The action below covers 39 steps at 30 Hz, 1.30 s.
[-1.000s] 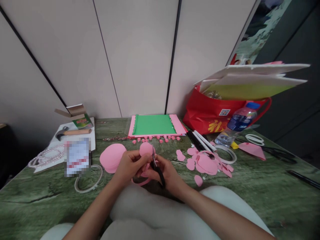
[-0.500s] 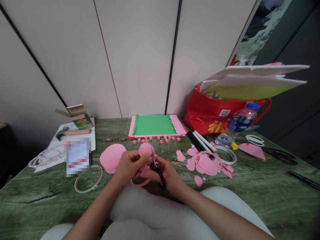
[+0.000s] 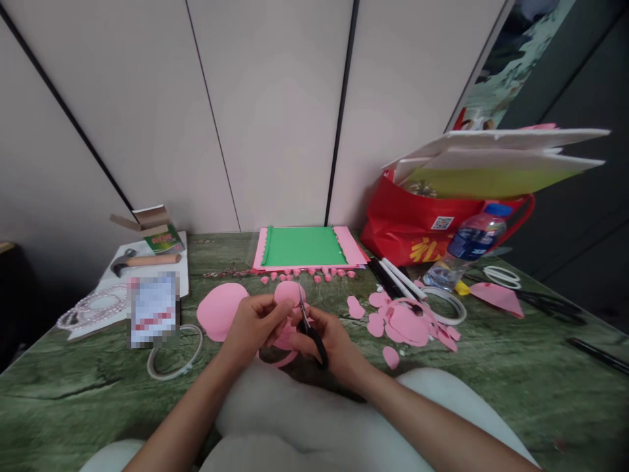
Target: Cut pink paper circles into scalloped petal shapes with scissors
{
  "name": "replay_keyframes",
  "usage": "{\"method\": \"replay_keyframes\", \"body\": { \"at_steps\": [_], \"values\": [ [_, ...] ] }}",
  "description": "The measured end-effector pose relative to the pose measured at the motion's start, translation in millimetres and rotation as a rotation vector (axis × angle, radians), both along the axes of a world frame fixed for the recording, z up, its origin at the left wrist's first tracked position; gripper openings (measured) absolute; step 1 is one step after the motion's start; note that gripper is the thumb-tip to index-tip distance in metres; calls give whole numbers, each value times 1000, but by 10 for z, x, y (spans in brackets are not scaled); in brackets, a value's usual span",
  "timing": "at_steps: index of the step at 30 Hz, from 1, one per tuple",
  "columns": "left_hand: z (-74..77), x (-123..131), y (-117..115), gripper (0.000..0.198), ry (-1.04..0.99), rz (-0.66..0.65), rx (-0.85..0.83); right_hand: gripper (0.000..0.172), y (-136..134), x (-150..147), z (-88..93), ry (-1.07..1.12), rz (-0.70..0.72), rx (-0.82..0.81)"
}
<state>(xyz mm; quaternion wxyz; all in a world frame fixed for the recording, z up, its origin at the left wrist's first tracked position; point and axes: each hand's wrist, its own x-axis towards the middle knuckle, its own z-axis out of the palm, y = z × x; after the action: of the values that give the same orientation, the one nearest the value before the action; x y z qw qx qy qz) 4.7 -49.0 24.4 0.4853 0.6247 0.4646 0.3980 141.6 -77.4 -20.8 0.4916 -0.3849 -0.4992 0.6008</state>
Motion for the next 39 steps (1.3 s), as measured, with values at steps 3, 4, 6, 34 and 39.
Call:
{"method": "replay_keyframes", "body": {
  "at_steps": [3, 4, 6, 34, 39],
  "values": [
    [-3, -4, 6, 37, -18, 5, 3, 39, 2, -2, 5, -19, -6, -12],
    [-6, -6, 9, 36, -25, 8, 1, 39, 3, -4, 4, -17, -7, -13],
    [-13, -9, 17, 36, -36, 11, 0, 38, 8, -8, -3, -19, -8, -14],
    [-45, 0, 17, 29, 5, 15, 92, 36, -16, -23, 5, -62, 10, -19],
    [-13, -6, 4, 34, -14, 30, 46, 39, -23, -33, -12, -75, 44, -19]
  ]
}}
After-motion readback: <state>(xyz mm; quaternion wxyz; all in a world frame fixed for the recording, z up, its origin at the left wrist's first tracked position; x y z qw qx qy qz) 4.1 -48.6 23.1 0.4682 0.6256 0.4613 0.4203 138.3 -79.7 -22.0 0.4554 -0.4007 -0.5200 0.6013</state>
